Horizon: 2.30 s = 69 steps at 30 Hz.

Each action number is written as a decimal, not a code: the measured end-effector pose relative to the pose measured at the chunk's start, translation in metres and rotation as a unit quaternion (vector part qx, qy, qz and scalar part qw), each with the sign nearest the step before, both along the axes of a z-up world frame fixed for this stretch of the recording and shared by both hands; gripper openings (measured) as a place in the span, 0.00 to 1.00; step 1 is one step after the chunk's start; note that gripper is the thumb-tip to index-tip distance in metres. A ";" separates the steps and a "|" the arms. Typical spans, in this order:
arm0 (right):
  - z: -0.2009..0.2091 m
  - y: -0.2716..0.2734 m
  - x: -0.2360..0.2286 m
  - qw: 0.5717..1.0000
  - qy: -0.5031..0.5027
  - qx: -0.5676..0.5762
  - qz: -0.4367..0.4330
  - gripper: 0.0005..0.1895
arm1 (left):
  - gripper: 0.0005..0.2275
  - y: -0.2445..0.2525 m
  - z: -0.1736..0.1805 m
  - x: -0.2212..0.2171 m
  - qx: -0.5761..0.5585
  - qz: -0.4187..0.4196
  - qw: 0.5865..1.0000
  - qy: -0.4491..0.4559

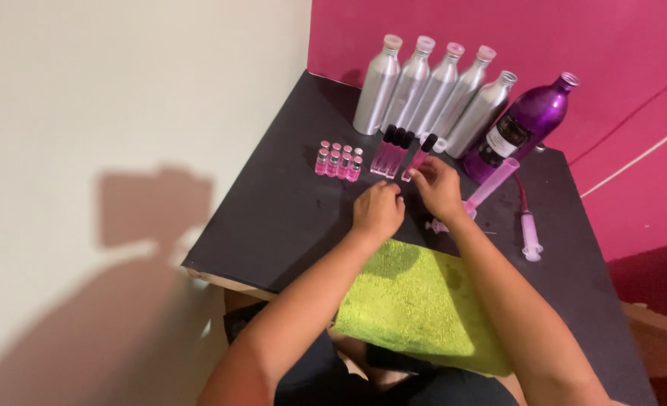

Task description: Filling small perfume sample vials with liquid using a syringe and then capping them manually.

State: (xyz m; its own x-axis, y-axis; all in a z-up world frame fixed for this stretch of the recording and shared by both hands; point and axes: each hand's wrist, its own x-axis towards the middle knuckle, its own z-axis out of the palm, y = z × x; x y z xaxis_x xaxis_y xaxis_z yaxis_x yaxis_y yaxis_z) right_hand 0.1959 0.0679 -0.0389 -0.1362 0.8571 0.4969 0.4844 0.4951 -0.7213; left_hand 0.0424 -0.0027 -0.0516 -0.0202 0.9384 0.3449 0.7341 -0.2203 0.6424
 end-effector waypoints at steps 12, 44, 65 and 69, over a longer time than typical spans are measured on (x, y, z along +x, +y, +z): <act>-0.024 0.032 -0.003 0.997 -0.037 -0.059 -0.023 0.18 | 0.11 -0.005 0.000 0.006 -0.043 -0.043 0.992 0.112; -0.028 0.044 -0.011 0.996 -0.057 -0.070 -0.013 0.12 | 0.14 -0.012 0.000 0.007 -0.030 -0.026 0.988 0.147; -0.027 0.042 -0.010 0.997 -0.047 -0.065 -0.017 0.12 | 0.13 -0.013 0.002 0.009 -0.015 -0.020 0.988 0.155; -0.030 0.046 -0.010 0.996 -0.039 -0.076 -0.017 0.13 | 0.13 -0.011 -0.005 0.012 -0.002 -0.010 0.987 0.163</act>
State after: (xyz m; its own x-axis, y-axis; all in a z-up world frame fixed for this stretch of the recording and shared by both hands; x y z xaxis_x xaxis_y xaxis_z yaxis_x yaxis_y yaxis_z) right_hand 0.1862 0.1138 -0.0690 -0.1384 0.9266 0.3498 0.5572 0.3648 -0.7460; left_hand 0.0539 -0.0133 -0.0563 0.1104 0.9387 0.3265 0.8974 -0.2353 0.3732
